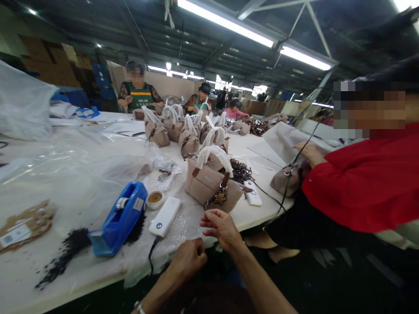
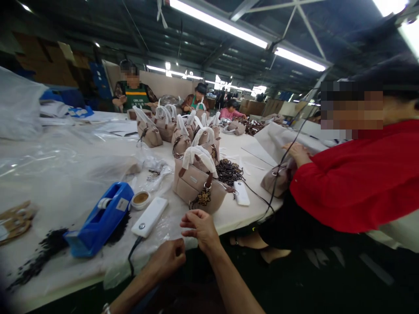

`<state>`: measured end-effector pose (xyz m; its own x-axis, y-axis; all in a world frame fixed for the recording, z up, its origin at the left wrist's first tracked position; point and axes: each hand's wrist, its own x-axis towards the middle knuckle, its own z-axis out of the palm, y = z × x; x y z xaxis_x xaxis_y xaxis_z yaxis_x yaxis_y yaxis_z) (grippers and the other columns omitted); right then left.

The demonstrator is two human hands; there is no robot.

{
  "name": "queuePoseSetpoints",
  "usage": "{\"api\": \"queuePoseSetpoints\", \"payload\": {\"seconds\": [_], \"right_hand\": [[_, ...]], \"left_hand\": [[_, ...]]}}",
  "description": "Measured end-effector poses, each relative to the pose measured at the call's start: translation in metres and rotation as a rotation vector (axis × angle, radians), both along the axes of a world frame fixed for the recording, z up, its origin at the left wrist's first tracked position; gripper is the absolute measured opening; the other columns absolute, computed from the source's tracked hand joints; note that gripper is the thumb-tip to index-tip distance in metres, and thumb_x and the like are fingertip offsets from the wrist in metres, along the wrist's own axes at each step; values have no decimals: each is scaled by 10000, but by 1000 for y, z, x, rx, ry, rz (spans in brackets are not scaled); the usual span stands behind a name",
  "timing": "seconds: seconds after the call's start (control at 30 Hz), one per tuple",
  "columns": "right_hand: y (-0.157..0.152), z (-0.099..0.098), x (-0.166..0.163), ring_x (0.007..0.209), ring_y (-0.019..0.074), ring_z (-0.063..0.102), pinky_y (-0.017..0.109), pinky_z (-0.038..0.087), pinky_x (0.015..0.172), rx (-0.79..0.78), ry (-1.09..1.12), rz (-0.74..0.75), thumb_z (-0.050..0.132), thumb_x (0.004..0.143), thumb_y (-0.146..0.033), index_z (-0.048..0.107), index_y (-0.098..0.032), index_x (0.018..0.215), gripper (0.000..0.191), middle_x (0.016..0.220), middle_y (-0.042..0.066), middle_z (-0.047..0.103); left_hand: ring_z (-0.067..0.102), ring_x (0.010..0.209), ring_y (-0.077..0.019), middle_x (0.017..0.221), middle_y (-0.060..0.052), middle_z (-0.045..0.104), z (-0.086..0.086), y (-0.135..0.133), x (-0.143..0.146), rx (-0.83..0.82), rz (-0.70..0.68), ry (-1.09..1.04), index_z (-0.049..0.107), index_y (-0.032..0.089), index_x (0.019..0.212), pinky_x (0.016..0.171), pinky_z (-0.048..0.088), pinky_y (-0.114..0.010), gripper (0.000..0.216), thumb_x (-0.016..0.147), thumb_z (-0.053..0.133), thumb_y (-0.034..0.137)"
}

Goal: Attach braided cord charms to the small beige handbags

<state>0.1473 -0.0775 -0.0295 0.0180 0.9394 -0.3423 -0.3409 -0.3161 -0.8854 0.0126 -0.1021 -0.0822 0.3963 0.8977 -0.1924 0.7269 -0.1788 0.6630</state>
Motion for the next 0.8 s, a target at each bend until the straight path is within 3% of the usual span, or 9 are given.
{"api": "queuePoseSetpoints", "payload": {"seconds": [0.13, 0.27, 0.43, 0.53, 0.63, 0.8], "right_hand": [[-7, 13, 14, 553, 117, 601, 250, 520, 526, 39, 77, -74, 873, 522, -428, 667, -137, 793, 448, 650, 7, 657], [-15, 21, 37, 556, 105, 571, 249, 496, 581, 156, -27, -178, 844, 582, -428, 700, -149, 751, 356, 639, -10, 638], [-16, 35, 67, 650, 163, 586, 270, 462, 632, 338, -493, -294, 758, 684, -459, 729, -177, 744, 290, 640, 3, 652], [-7, 40, 72, 697, 189, 611, 286, 472, 650, 426, -667, -313, 705, 738, -452, 728, -191, 777, 265, 725, 23, 691], [2, 45, 70, 741, 188, 623, 291, 485, 703, 518, -807, -277, 641, 804, -382, 721, -202, 788, 197, 785, 31, 699], [12, 52, 69, 845, 200, 635, 311, 496, 796, 629, -901, -264, 614, 821, -313, 702, -206, 760, 152, 884, 54, 703]], "left_hand": [[509, 595, -144, 627, 11, 597, -3, -6, 8, -20, -103, -70, 576, 182, 679, 527, 245, -251, 141, 689, 453, 112], [544, 633, -152, 694, 17, 627, 10, 6, 9, -13, -201, -162, 591, 199, 763, 564, 329, -243, 109, 725, 500, 152], [603, 869, -210, 958, -53, 659, 44, 60, 26, 365, 84, -334, 587, 205, 1003, 788, 451, -324, 181, 850, 519, 273], [579, 999, -242, 1038, -75, 646, 61, 93, 44, 552, 155, -374, 590, 201, 1047, 891, 440, -378, 220, 844, 568, 283], [573, 973, -252, 984, -72, 655, 70, 111, 59, 561, 179, -332, 617, 188, 985, 868, 438, -385, 195, 813, 614, 279], [546, 745, -191, 771, -18, 611, 74, 110, 73, 426, 194, -291, 570, 191, 780, 689, 390, -314, 74, 800, 583, 261]]}}
